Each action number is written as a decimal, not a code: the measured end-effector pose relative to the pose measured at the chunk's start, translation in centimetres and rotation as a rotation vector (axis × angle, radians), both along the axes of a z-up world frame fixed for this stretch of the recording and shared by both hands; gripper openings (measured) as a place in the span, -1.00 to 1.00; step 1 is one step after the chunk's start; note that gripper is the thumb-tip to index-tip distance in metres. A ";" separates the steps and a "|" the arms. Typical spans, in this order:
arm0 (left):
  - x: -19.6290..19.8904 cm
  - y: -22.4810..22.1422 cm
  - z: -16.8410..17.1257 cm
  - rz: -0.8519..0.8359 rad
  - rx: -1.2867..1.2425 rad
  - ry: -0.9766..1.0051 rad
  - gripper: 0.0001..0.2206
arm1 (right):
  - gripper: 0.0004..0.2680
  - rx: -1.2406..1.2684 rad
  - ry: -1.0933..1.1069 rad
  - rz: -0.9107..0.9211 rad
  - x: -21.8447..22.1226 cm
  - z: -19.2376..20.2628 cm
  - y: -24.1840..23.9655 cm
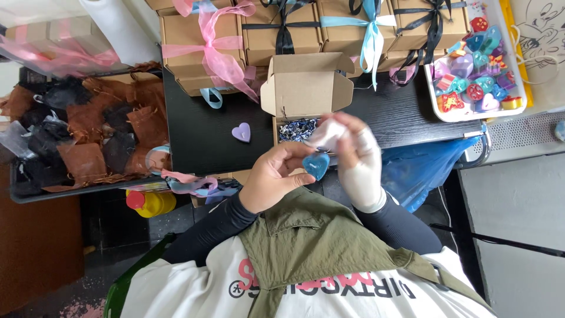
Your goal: Packing small heart-shaped soaps or candles into boxes, adding filler, and tying ribbons.
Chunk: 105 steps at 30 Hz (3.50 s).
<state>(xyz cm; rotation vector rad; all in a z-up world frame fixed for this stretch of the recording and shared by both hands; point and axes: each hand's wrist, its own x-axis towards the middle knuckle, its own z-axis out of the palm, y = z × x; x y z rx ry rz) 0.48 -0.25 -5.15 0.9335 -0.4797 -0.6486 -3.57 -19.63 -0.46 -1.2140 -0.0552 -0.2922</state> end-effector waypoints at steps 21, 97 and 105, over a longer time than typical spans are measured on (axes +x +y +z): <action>-0.5 -0.9 -0.7 0.324 0.112 -0.190 -0.36 | -0.83 -0.473 -0.219 -0.062 0.4 0.0 2.0; 2.4 9.3 -1.0 0.824 1.510 -1.019 -0.55 | -0.66 -2.143 0.351 -0.648 0.8 -8.6 -36.5; 3.2 9.2 -1.5 0.816 1.593 -0.985 -0.55 | -0.73 -2.051 0.284 -0.731 -0.6 -8.4 -35.7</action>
